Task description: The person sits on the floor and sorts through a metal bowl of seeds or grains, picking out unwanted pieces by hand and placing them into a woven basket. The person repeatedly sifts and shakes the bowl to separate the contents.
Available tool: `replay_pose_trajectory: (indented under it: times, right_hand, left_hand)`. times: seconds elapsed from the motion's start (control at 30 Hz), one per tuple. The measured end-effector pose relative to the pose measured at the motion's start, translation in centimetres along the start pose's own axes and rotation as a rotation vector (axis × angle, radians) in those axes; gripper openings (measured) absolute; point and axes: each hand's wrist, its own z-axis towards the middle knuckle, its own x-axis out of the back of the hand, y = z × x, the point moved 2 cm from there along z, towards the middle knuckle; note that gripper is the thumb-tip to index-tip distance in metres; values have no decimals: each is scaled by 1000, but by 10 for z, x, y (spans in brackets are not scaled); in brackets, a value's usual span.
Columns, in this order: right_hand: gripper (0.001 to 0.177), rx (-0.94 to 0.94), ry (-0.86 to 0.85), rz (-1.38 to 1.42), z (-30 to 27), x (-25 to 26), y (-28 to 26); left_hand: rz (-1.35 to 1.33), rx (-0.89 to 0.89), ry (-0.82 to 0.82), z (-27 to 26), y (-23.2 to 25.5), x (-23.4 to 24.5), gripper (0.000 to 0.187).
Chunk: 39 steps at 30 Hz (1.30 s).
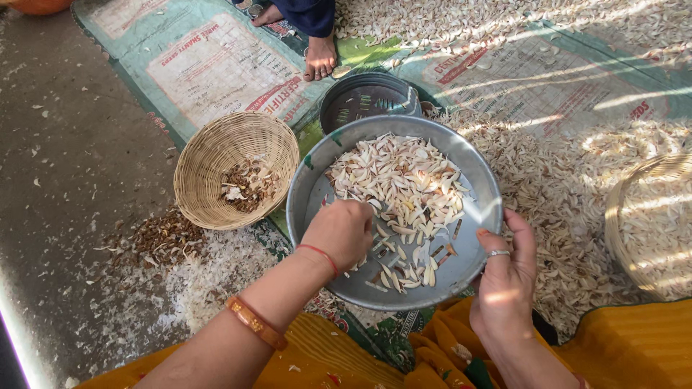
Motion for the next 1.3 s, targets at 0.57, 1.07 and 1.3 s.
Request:
replay_pose_trajectory:
  times: [0.57,1.07,1.3]
  right_hand:
    - [39,34,-50,25,-9,-3,-5]
    - [38,72,-47,81,-5,-2,-2]
    - [37,66,-67,76,-10,-4,-4]
  left_hand:
    - [-8,-21,-90,-10,27,-3,5]
    - [-183,-89,-218,-12,32,-15,10]
    - [-309,24,-365,-10,30,-14,12]
